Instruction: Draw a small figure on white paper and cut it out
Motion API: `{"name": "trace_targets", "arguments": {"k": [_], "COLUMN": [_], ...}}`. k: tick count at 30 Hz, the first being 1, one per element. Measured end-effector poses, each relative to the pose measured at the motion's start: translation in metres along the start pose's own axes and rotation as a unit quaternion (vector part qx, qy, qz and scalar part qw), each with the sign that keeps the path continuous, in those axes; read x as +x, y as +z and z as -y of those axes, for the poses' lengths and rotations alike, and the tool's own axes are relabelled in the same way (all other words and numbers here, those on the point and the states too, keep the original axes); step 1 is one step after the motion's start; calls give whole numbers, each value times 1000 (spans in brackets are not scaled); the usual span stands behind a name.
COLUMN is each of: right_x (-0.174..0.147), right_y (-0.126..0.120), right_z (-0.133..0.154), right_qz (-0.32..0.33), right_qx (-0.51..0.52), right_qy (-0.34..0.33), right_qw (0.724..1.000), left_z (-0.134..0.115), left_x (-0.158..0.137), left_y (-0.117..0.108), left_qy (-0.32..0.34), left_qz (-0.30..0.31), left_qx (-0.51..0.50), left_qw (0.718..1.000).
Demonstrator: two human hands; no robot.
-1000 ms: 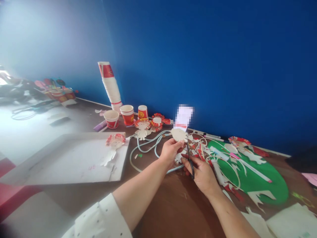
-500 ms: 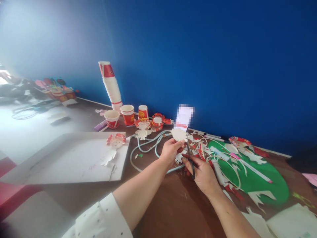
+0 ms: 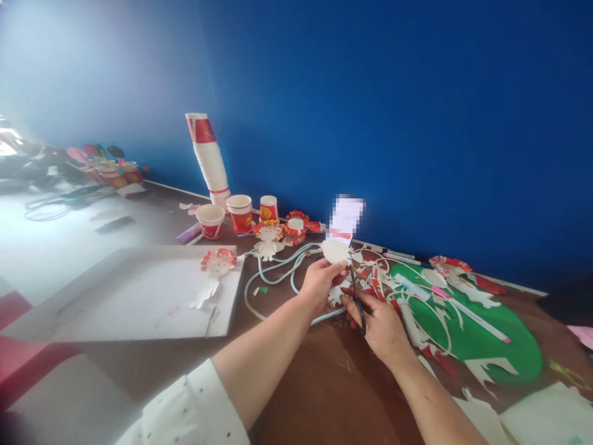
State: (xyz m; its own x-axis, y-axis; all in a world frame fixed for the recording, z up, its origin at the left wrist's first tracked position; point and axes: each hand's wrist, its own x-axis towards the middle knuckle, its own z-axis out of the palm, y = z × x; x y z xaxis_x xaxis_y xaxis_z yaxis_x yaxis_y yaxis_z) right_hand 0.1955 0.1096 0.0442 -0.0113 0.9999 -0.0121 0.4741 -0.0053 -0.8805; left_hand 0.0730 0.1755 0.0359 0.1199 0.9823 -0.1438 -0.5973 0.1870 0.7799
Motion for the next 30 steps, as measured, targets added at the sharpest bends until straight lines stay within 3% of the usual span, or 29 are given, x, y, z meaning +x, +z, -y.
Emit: {"name": "trace_targets", "arguments": {"k": [9,25,30], "right_x": [-1,-1,0], "right_y": [-1,-13,-15], "right_z": [5,9,7], "right_qz": [-6,5,2], "right_qx": [-13,-34,-48], "right_qy": [2,31,10], "right_qw": [1000,999,999], "left_z": [-5,0,-2], "left_x": [-4,2,-1], "left_y": [3,-3,-4], "left_qy": [1,5,-3], "left_qz": [4,46,63], "left_qx": [-2,84,82], "left_qw": [1000,995,995]}}
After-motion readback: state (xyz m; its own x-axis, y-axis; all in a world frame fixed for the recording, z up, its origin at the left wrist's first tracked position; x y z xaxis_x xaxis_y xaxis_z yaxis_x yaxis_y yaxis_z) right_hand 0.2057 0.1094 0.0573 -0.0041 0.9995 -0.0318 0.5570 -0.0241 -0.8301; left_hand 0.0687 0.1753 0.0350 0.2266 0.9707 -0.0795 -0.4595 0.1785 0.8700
